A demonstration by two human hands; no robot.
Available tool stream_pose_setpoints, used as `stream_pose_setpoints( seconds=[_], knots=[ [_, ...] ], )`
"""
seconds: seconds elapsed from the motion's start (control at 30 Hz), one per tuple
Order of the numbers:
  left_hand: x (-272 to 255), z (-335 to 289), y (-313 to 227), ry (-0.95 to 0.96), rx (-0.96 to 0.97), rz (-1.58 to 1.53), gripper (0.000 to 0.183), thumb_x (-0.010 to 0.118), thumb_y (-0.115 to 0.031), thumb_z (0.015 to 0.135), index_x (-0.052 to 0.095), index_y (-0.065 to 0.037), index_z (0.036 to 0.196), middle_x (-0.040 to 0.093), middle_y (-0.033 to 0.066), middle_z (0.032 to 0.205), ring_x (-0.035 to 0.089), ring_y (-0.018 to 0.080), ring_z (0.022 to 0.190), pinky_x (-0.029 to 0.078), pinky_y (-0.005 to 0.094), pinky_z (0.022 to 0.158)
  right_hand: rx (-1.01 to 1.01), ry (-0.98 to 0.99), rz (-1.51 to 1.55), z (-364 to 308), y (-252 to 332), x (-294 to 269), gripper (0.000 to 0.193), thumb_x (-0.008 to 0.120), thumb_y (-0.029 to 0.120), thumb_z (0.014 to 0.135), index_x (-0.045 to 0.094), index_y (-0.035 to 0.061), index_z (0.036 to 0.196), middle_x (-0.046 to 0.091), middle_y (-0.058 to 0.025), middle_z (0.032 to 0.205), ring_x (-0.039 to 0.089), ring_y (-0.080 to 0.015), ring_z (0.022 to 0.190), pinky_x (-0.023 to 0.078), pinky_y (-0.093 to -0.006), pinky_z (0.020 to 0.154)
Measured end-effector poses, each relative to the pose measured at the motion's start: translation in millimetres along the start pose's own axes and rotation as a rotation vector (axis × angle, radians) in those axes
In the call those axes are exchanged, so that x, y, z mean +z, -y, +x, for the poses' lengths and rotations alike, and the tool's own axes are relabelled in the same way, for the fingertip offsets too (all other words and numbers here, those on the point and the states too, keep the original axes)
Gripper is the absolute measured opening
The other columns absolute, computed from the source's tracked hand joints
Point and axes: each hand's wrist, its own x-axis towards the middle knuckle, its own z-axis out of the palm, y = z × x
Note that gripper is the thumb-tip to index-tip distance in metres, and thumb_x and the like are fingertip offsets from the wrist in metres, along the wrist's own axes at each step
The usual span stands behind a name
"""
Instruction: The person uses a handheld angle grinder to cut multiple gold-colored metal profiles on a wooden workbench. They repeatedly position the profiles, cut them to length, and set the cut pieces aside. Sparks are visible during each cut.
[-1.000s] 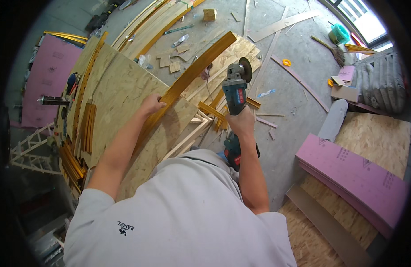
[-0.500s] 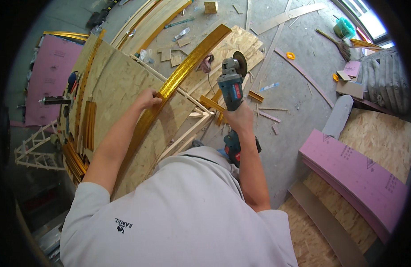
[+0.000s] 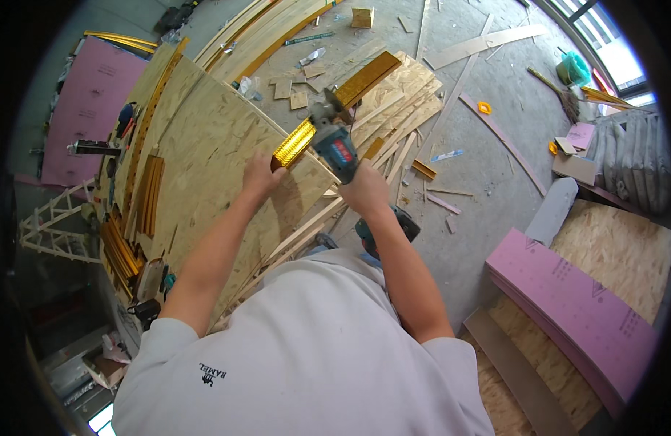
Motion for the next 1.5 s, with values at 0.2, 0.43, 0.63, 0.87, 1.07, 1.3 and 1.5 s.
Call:
stream_pose_setpoints(
  seconds=[0.2,0.43,0.63,0.87,1.07,1.3,1.5],
  knots=[
    [18,-9,5,-0.201,0.083,0.047,0.046,0.080,-0.027,0.071,0.063,-0.007,0.109,0.058,0.0122,0.106,0.057,0.0324,0.105,0.049,0.0438,0.086,-0.109,0.137,-0.068,12,44,28,0.037,0.069,0.017,0.070,0.059,-0.0049,0.099,0.068,-0.0266,0.092,0.067,-0.0419,0.089,0.054,-0.0463,0.079],
    [14,-10,1,-0.078,-0.007,-0.053,0.042,0.080,-0.022,0.071,0.062,-0.005,0.104,0.056,0.0117,0.109,0.055,0.0317,0.109,0.050,0.0424,0.085,-0.123,0.159,-0.085,18,47,56,0.030,0.065,0.011,0.070,0.061,-0.0052,0.096,0.068,-0.0266,0.093,0.068,-0.0420,0.091,0.055,-0.0460,0.080],
    [7,-12,-4,-0.085,-0.035,-0.082,0.039,0.079,-0.020,0.071,0.061,-0.006,0.103,0.056,0.0114,0.106,0.055,0.0313,0.107,0.051,0.0433,0.083,-0.101,0.182,-0.095,20,49,57,0.030,0.063,0.013,0.072,0.063,-0.0061,0.095,0.068,-0.0271,0.096,0.067,-0.0421,0.093,0.054,-0.0463,0.082],
    [7,-13,-3,-0.125,-0.010,-0.096,0.040,0.079,-0.019,0.071,0.060,-0.005,0.104,0.057,0.0125,0.107,0.055,0.0320,0.107,0.050,0.0433,0.085,-0.081,0.197,-0.129,22,45,65,0.029,0.063,0.012,0.072,0.063,-0.0059,0.095,0.068,-0.0277,0.095,0.067,-0.0422,0.093,0.054,-0.0466,0.082],
    [17,-11,3,-0.206,0.013,-0.088,0.039,0.081,-0.019,0.068,0.064,-0.008,0.102,0.059,0.0124,0.104,0.059,0.0335,0.101,0.051,0.0451,0.080,-0.091,0.184,-0.136,21,45,63,0.029,0.063,0.012,0.072,0.063,-0.0060,0.094,0.068,-0.0276,0.095,0.067,-0.0421,0.093,0.054,-0.0466,0.082],
    [13,-12,1,-0.194,0.005,-0.087,0.041,0.081,-0.017,0.068,0.063,-0.007,0.103,0.059,0.0116,0.104,0.059,0.0326,0.101,0.052,0.0439,0.081,-0.077,0.185,-0.139,20,48,63,0.029,0.063,0.012,0.072,0.064,-0.0059,0.094,0.068,-0.0273,0.094,0.067,-0.0419,0.093,0.054,-0.0461,0.081],
    [13,-11,2,-0.179,0.017,-0.076,0.043,0.081,-0.018,0.067,0.062,-0.007,0.105,0.059,0.0115,0.104,0.059,0.0326,0.102,0.052,0.0437,0.081,-0.095,0.168,-0.141,18,46,64,0.028,0.062,0.012,0.070,0.064,-0.0058,0.092,0.069,-0.0269,0.091,0.067,-0.0420,0.090,0.054,-0.0466,0.080]
  ],
)
